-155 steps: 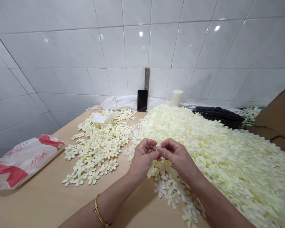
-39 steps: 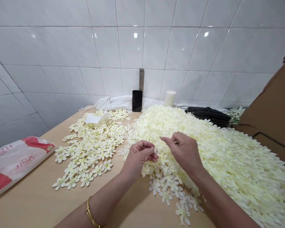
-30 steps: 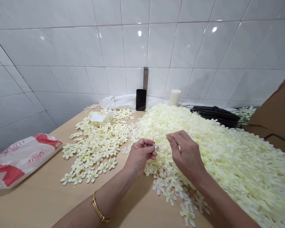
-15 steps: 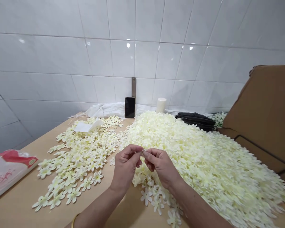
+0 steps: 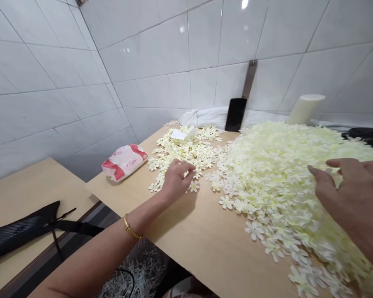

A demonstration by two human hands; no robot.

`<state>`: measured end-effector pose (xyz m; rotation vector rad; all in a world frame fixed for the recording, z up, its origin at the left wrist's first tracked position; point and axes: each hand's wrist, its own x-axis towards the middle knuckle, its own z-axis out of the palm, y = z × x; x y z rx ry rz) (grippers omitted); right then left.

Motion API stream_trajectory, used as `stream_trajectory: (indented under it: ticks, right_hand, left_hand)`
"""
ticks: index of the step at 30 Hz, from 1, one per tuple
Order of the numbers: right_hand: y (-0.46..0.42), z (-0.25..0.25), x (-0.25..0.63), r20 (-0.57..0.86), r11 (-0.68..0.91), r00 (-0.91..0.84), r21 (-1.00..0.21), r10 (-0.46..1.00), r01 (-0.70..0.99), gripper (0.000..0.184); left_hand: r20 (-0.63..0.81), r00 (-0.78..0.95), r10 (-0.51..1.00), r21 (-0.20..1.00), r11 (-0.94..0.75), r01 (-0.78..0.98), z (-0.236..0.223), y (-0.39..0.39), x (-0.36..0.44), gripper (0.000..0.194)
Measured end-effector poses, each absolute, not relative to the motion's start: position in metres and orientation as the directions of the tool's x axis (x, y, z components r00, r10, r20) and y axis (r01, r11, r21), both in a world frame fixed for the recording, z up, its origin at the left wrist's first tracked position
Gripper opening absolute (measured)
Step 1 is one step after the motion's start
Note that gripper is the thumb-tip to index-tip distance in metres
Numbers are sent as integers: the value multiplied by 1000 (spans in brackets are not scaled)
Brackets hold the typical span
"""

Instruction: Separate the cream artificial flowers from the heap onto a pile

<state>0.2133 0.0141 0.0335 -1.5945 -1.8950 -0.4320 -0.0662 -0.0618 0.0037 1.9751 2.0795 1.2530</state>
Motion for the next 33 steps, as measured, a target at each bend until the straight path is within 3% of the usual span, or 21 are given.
stream_trajectory:
  ticks: [2, 6, 11, 14, 19, 24, 26, 29, 33]
  right_hand:
    - [12, 29, 211, 700, 253, -105, -112, 707, 961, 29]
    - [6, 24, 196, 808, 479, -246, -50, 535, 876, 26]
    - [0, 18, 182, 844, 703, -357, -32, 399, 710, 17]
    - [-7, 13, 173, 805, 776, -449, -22, 388, 630, 16]
    - [-19, -5, 146, 619, 860, -738, 193, 268, 473, 25]
    - [-16, -20, 121, 460, 865, -846, 270, 270, 423, 31]
    - [-12, -21, 114, 426, 853, -850, 270, 310, 447, 32]
    - [-9, -18, 106, 377, 844, -847, 240, 374, 479, 27]
    - [-6, -10, 102, 389, 839, -784, 50, 483, 542, 17]
  left_hand:
    - [436, -73, 897, 391, -116, 913, -8, -73, -74, 12]
    - [354, 64, 933, 188, -138, 972, -19, -82, -68, 15]
    - [370, 119, 922, 87, -162, 983, -17, -76, -58, 29]
    - [430, 115, 896, 112, -179, 977, -14, -72, -57, 32]
    - [565, 37, 824, 187, -171, 967, -2, -68, -60, 27]
    - [565, -127, 815, 434, -163, 886, 7, -74, -62, 27]
    - [550, -176, 817, 519, -169, 838, 8, -76, -61, 26]
    - [537, -183, 823, 556, -182, 811, 8, -78, -62, 25]
    - [481, -84, 872, 438, -156, 885, 4, -77, -63, 26]
